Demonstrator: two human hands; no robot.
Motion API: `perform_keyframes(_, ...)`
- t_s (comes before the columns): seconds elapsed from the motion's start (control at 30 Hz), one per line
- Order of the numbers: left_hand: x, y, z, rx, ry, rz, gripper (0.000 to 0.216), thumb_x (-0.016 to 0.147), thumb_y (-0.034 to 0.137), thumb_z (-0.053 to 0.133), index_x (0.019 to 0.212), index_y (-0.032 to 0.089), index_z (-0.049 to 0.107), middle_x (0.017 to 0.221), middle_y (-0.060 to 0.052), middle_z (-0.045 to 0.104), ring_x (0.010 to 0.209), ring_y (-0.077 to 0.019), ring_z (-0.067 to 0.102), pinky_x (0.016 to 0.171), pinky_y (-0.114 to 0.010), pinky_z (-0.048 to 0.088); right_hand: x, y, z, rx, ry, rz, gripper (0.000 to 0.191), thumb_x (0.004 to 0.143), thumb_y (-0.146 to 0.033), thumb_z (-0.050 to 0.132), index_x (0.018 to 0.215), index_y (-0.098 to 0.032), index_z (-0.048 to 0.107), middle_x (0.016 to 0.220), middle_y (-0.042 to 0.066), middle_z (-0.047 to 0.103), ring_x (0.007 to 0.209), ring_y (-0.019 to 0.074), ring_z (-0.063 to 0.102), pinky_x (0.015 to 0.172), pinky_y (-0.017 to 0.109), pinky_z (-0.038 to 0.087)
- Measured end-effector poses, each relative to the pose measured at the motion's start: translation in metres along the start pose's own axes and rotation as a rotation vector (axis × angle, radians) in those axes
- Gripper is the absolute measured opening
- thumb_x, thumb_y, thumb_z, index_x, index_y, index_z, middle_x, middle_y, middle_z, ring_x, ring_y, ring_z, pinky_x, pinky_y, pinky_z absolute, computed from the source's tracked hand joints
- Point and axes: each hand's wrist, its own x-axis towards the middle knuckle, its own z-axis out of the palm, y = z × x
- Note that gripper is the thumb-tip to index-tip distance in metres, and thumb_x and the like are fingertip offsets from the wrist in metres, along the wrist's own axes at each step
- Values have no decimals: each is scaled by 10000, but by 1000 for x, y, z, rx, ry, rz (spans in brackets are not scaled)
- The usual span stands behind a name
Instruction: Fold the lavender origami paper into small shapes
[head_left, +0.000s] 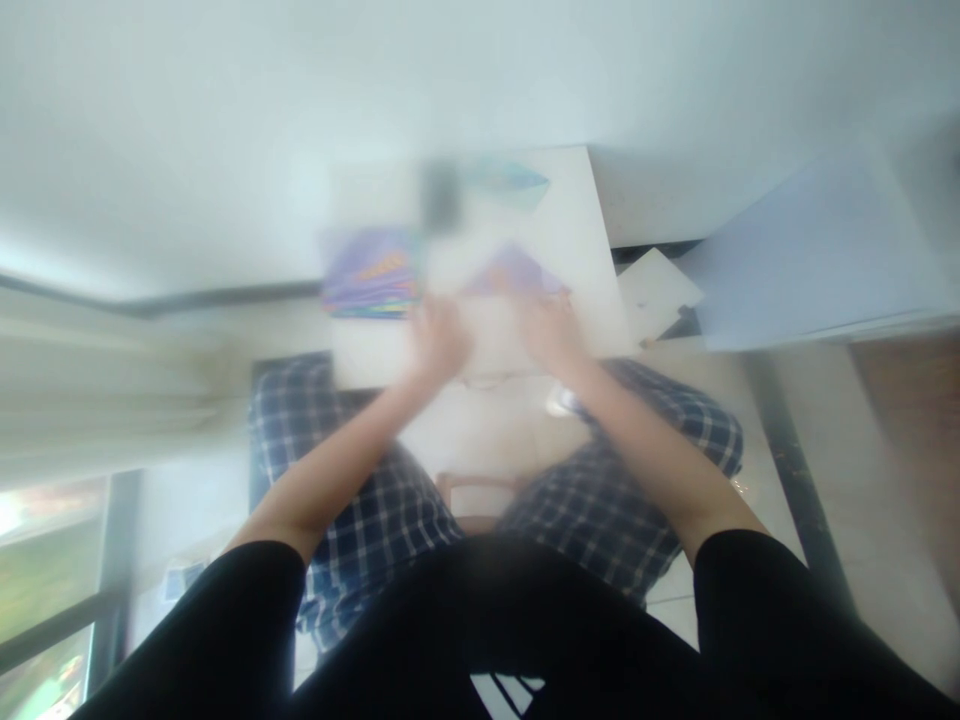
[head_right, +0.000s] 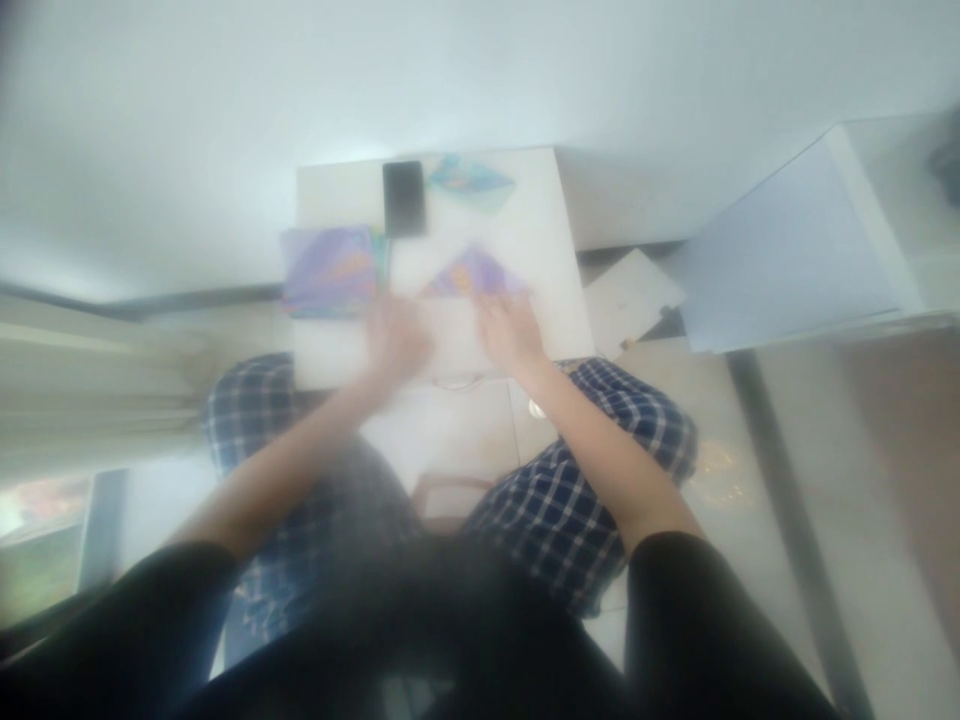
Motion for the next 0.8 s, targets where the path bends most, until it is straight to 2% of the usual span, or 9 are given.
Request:
perform_keyframes(0.07,9,7,2,-6,-33,62,560,916,184,382,1453,71,494,1506,-187,511,1483,-341,371,1267,-573,162,0,0,1,11,17,21,524,986,-182,289,1459,-111,504,1416,174,608,1375,367,470,1182,638,240)
perform_keyframes(0.2,31,24,3,-40,-56,262,562,947,202,352,1492,128,464,1567,-133,454,1504,-303,338,1274,-543,155,1,0,4,14,29,45,498,997,-206,292,1405,-96,556,1344,188,649,1339,351,506,1174,609,279)
perform_keyframes(0.3,44,24,0,-70,-125,358,554,933,226,408,1473,139,492,1552,-121,479,1484,-292,371,1258,-507,231,1,2,7,31,38,37,494,999,-220,298,1398,-103,566,1333,184,657,1317,344,523,1168,601,307)
perform_keyframes(0.5,61,13,-12,-63,-244,411,500,921,329,488,1384,173,597,1434,-122,594,1379,-329,499,1187,-494,352,1,8,11,-11,-10,-11,514,1005,-186,251,1411,-89,549,1401,196,610,1349,356,495,1174,613,282)
perform_keyframes(0.63,63,11,-15,-22,-258,430,496,932,335,495,1389,171,593,1407,-120,614,1365,-326,512,1160,-469,391,0,8,11,-41,-3,-19,507,1010,-191,264,1430,-101,533,1405,189,606,1358,357,486,1166,617,285)
perform_keyframes(0.8,56,8,-22,1,-277,321,489,961,331,468,1427,212,554,1433,-92,601,1321,-298,560,1075,-411,483,0,7,10,-56,15,-26,520,1008,-186,270,1478,-112,479,1404,185,606,1339,362,498,1147,615,300)
